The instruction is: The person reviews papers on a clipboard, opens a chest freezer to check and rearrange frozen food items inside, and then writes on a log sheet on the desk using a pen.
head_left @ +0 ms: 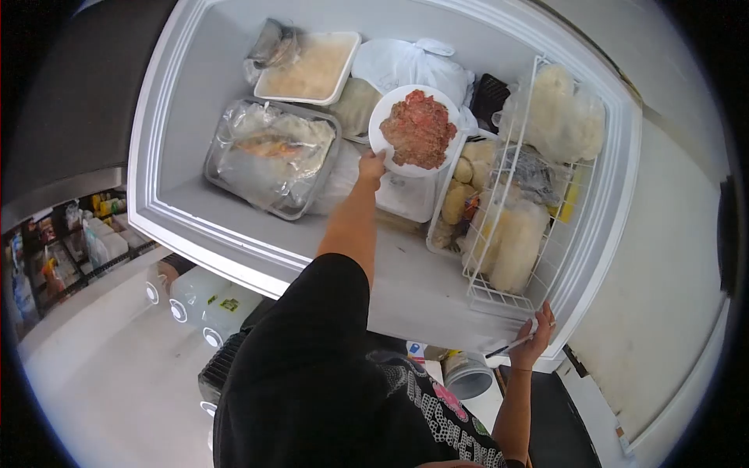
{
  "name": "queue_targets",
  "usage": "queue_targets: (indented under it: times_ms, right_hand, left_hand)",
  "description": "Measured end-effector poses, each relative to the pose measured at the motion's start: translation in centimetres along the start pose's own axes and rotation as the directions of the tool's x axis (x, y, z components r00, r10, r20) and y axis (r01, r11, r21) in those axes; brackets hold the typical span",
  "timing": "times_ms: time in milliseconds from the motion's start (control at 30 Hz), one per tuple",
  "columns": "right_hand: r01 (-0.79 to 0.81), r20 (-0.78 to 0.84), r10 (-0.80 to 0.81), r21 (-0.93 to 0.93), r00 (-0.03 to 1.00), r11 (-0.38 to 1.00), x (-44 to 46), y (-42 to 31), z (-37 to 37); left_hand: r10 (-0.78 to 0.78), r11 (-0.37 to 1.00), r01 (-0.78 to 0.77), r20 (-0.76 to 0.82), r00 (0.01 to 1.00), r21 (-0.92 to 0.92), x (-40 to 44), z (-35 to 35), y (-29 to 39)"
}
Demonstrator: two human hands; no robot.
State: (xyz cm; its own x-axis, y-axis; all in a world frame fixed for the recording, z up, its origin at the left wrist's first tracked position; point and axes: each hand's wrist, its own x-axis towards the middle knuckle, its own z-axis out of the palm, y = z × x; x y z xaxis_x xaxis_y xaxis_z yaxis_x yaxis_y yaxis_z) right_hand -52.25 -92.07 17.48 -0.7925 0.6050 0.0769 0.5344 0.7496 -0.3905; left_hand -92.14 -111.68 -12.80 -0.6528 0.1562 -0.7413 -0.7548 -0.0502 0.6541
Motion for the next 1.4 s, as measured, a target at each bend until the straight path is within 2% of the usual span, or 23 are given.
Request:
queue_targets:
  times_ms: [100,200,300,400,500,633,767,867,900,1033,1100,1200,1300,1333,1367,1400]
  right_hand:
    - [-0.018,0.039,0.018,-0.004,0.999,1.0,0.3,-0.2,0.0]
    - [-0.034,0.067,0.035,-0.008,0.997,0.999,0.3,0.2,-0.1]
    - [-0.063,0.077,0.063,-0.006,0.995,0.998,0.3,-0.2,0.0]
    - [-0.062,0.097,0.064,-0.024,0.993,0.998,0.4,-0.1,0.1]
    - [-0.073,0.11,0.075,-0.022,0.991,0.997,0.4,-0.3,0.1]
    - [-0.091,0.144,0.097,-0.048,0.985,0.995,0.0,0.2,0.0]
    - [-0.083,0.112,0.089,-0.052,0.99,0.995,0.3,-0.6,0.2]
    - [-0.187,0.145,0.186,-0.003,0.972,0.982,0.2,-1.0,0.1]
    - [-0.131,0.13,0.131,-0.006,0.983,0.991,0.1,-0.8,0.1]
    - [-0.142,0.135,0.143,-0.014,0.981,0.99,-0.5,0.4,0.5]
    - [-0.191,0.161,0.192,-0.025,0.968,0.981,-0.4,0.3,0.4]
    - [-0.051,0.163,0.065,-0.093,0.984,0.994,-1.0,2.5,0.7]
    - [-0.169,0.134,0.159,0.066,0.978,0.983,-0.9,1.4,0.7]
    - [-0.302,0.16,0.274,0.191,0.948,0.934,-1.2,2.1,1.3]
    - [-0.43,0.174,0.395,0.298,0.902,0.852,-1.5,2.8,1.3]
    - [-0.281,0.155,0.257,0.159,0.954,0.947,-1.2,2.0,0.8]
  left_hand:
    - [-0.06,0.997,0.064,-0.077,0.995,0.052,0.5,0.3,-0.1]
    - [0.092,0.964,-0.103,-0.057,0.994,-0.244,1.5,0.8,-1.2]
    - [0.099,0.897,-0.109,-0.045,0.994,-0.428,1.8,1.9,-1.3]
    - [0.065,0.916,-0.095,-0.089,0.994,-0.391,0.2,2.2,0.4]
    - [0.134,0.898,-0.125,-0.01,0.991,-0.422,0.8,1.1,0.7]
    - [0.085,0.936,-0.124,-0.13,0.988,-0.331,-1.8,0.2,4.8]
    - [0.059,0.969,-0.062,-0.023,0.998,-0.24,-2.0,-2.0,7.7]
    - [0.072,0.965,-0.083,-0.053,0.996,-0.247,-3.1,-3.2,10.2]
    - [0.069,0.956,-0.077,-0.038,0.997,-0.284,-3.4,-3.8,10.8]
    - [0.127,0.87,-0.136,-0.051,0.991,-0.474,-2.3,-8.7,11.7]
    - [0.171,0.81,-0.254,-0.201,0.965,-0.529,-1.1,-12.0,11.3]
    - [0.162,0.694,-0.358,-0.349,0.923,-0.624,-2.7,-15.3,13.0]
    - [0.115,0.581,-0.471,-0.506,0.855,-0.664,-0.5,-20.5,11.6]
    - [0.12,0.562,-0.511,-0.548,0.828,-0.65,1.4,-23.1,9.9]
    - [0.055,0.559,-0.465,-0.529,0.847,-0.686,1.0,-24.2,10.0]
    - [0.25,0.556,-0.534,-0.485,0.838,-0.637,1.1,-25.2,8.9]
